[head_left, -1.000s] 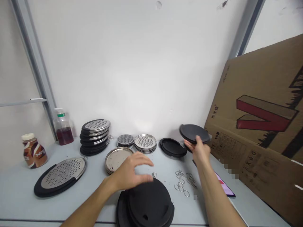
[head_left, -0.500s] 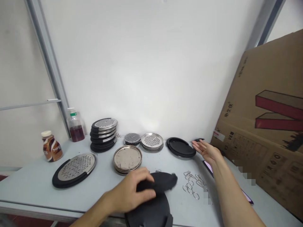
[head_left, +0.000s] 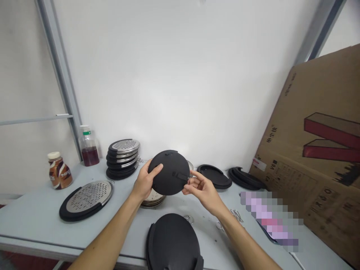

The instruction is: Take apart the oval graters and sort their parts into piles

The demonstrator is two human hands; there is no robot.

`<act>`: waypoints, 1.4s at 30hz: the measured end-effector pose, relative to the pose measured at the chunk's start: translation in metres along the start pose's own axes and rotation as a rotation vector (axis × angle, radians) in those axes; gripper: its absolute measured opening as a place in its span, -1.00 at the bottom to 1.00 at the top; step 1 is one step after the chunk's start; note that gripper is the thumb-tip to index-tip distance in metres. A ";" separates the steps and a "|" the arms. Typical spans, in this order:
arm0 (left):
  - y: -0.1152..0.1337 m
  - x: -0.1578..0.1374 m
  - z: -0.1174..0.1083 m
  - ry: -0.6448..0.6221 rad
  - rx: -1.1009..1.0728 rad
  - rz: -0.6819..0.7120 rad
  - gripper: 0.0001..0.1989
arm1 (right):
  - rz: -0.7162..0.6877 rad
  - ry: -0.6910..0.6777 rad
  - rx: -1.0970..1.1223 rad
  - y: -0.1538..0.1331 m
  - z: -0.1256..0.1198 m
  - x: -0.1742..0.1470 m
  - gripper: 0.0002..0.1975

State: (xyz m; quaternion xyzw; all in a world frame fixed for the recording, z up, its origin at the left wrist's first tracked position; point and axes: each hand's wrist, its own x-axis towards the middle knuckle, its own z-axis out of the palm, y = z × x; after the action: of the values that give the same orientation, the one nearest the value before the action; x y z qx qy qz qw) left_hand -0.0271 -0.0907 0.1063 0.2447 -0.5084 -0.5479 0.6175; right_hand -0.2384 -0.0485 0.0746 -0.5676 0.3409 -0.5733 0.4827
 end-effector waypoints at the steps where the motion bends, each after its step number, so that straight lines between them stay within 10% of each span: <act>1: -0.002 -0.001 -0.001 0.015 0.010 0.012 -0.58 | -0.035 0.032 -0.065 0.004 0.000 0.000 -0.42; 10: -0.009 0.002 -0.005 0.097 0.059 0.016 -0.58 | -0.425 0.208 -0.894 0.011 -0.005 -0.005 -0.73; 22: -0.012 -0.002 0.001 -0.107 0.139 0.128 -0.39 | -0.696 0.517 -1.154 0.018 0.000 0.003 -0.71; 31: -0.020 -0.014 0.012 0.055 0.461 0.229 -0.43 | -0.338 0.523 -0.637 0.013 0.002 0.008 -0.67; 37: -0.025 -0.012 0.011 0.064 0.259 0.191 -0.43 | -0.052 0.426 0.055 0.010 0.006 0.009 -0.67; 42: -0.022 -0.010 0.013 0.077 0.071 0.175 -0.45 | -0.033 0.372 0.092 0.000 0.007 0.007 -0.71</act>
State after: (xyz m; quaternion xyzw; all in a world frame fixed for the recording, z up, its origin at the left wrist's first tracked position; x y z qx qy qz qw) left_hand -0.0466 -0.0846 0.0886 0.2418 -0.5231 -0.4636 0.6731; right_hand -0.2305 -0.0535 0.0777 -0.4346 0.3881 -0.6912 0.4275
